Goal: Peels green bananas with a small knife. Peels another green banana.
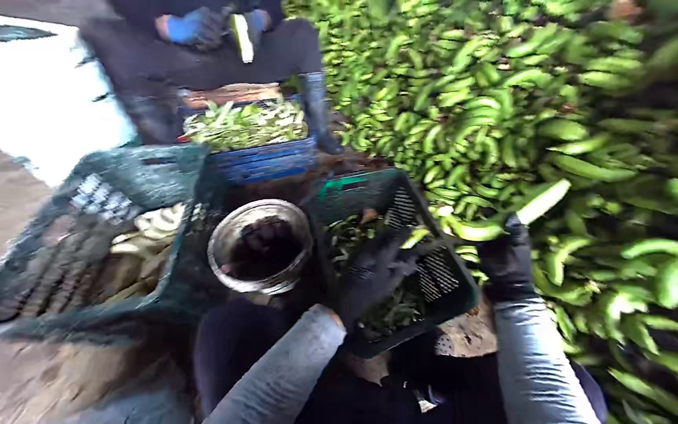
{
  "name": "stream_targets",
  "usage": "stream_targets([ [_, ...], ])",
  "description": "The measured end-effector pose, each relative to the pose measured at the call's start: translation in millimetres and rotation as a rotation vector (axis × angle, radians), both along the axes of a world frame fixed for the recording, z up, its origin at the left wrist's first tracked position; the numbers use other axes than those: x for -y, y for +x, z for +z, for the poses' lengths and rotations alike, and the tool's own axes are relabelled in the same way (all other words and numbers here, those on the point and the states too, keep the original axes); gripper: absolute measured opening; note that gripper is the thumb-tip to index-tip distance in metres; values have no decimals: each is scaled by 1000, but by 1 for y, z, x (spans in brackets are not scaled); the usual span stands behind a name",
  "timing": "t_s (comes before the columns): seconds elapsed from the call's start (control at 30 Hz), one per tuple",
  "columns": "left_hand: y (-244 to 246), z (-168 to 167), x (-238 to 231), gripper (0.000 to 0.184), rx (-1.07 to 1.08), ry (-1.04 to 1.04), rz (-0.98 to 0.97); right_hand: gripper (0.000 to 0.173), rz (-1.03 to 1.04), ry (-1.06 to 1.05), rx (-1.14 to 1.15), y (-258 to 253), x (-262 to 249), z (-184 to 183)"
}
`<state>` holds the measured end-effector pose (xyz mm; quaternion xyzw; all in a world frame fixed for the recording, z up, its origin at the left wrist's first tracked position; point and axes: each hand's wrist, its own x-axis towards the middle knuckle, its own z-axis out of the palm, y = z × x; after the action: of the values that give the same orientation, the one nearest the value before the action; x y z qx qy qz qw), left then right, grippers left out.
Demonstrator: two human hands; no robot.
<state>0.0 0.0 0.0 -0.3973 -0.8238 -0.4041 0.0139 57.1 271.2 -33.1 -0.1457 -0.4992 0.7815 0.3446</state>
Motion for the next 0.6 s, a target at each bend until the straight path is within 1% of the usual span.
stream_targets([
  [0.03,-4,0,-6,47,97,34,-5,40,-17,57,-22,2,6,4],
  [0.07,-4,1,-10,47,229,42,-17,49,-31,134,-24,7,13,9],
  [0.1,-1,-1,-13,47,319,76,-40,62,-45,217,-25,11,20,13],
  [0.17,10,-20,-20,45,427,245,-141,76,-76,344,-45,17,34,20],
  [0.23,23,-42,-29,45,609,420,-214,76,-101,419,-68,20,48,24],
  [0.3,30,-53,-35,47,737,500,-236,74,-131,422,-81,21,60,24],
  [0.33,31,-54,-38,45,767,523,-237,76,-146,415,-74,22,65,23],
  [0.47,28,-49,-45,41,820,565,-236,82,-144,335,-98,20,71,16],
  [0.6,25,-47,-47,41,815,558,-229,78,-134,295,-147,16,71,11],
])
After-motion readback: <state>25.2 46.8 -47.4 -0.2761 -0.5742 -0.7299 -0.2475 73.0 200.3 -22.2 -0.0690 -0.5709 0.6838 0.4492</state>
